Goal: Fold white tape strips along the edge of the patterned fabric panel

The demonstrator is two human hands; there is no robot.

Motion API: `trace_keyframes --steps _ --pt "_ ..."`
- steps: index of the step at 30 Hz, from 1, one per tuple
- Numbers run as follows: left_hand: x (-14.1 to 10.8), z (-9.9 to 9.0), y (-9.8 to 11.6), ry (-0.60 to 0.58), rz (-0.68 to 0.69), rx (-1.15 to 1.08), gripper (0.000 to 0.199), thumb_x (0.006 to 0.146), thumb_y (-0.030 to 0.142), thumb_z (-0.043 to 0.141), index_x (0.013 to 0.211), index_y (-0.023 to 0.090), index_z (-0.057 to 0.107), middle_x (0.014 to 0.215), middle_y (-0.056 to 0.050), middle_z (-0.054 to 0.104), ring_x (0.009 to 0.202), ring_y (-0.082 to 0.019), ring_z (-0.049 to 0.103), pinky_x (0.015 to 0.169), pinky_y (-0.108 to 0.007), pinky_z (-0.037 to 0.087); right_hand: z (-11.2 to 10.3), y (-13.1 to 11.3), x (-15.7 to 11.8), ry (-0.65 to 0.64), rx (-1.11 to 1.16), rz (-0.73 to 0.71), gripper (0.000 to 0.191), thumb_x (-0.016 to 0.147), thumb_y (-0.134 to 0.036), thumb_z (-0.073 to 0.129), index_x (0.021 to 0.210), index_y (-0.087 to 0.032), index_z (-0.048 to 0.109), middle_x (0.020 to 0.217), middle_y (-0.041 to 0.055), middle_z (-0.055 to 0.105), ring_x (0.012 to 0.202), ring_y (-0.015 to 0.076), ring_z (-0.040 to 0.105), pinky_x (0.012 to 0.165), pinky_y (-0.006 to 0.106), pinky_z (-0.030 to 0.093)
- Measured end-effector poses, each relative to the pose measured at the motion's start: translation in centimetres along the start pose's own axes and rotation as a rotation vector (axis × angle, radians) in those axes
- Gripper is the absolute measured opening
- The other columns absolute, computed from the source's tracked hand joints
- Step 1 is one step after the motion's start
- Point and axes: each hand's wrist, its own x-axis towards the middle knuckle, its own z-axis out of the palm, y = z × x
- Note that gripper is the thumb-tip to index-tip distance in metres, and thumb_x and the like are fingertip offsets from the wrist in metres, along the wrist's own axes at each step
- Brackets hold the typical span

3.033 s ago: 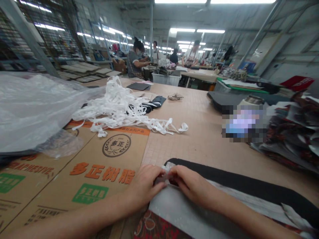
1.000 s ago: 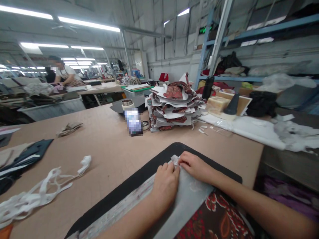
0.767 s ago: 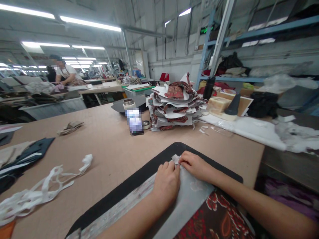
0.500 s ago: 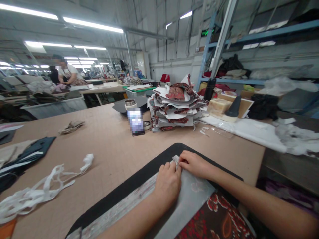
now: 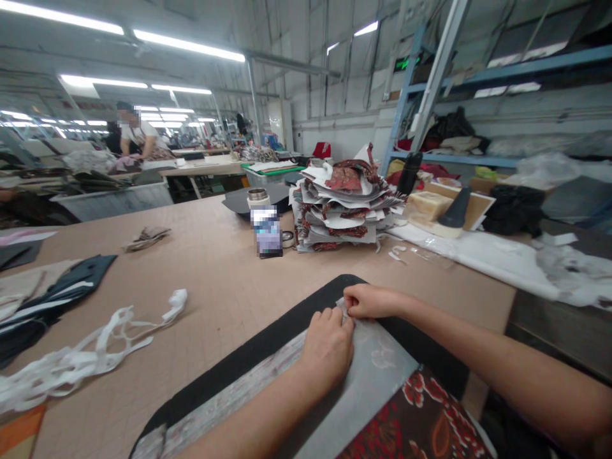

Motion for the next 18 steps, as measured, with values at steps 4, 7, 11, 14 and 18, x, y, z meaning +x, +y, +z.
trace_keyframes --steps 4,7,11,14,18 --pt "-0.06 0.10 0.15 0.006 -0.001 0.007 0.016 0.086 0.019 0.044 0.097 0.017 0.055 0.091 -0.006 0.054 0.082 -0.023 0.048 0.068 -0.035 0.039 0.10 0.14 0.04 -0.023 0.061 0.026 0.004 0.071 -0.018 0.050 0.074 -0.017 0.050 0.059 -0.0038 0.050 0.043 0.0086 0.049 0.038 0.018 0.035" --pt "-0.10 0.12 0.22 0.006 -0.005 0.009 0.016 0.086 0.018 0.044 0.097 0.017 0.055 0.092 -0.006 0.054 0.083 -0.023 0.047 0.069 -0.036 0.039 0.37 0.30 0.14 -0.004 0.083 0.036 0.005 0.069 -0.016 0.051 0.072 -0.017 0.048 0.058 -0.0043 0.048 0.042 0.0079 0.046 0.036 0.017 0.032" --pt "-0.11 0.10 0.28 -0.008 -0.014 0.008 0.016 0.087 0.018 0.044 0.098 0.017 0.055 0.091 -0.006 0.054 0.083 -0.024 0.047 0.069 -0.036 0.040 0.38 0.43 0.28 -0.013 0.133 0.055 0.008 0.068 -0.014 0.053 0.072 -0.017 0.047 0.059 -0.0045 0.046 0.044 0.0075 0.045 0.035 0.016 0.033" --pt "0.03 0.01 0.41 -0.014 -0.020 0.008 0.018 0.087 0.018 0.043 0.100 0.017 0.055 0.092 -0.006 0.054 0.083 -0.024 0.048 0.069 -0.037 0.040 0.18 0.35 0.44 -0.018 0.172 0.081 0.009 0.070 -0.014 0.053 0.076 -0.017 0.048 0.063 -0.0043 0.047 0.046 0.0071 0.045 0.037 0.016 0.036" --pt "-0.32 -0.60 0.39 -0.029 -0.030 0.002 0.020 0.089 0.017 0.040 0.102 0.019 0.055 0.093 -0.005 0.055 0.084 -0.023 0.049 0.069 -0.035 0.041 0.26 0.09 0.56 -0.002 0.179 0.099 0.010 0.071 -0.019 0.056 0.076 -0.017 0.048 0.062 -0.0044 0.048 0.046 0.0074 0.045 0.038 0.017 0.036"
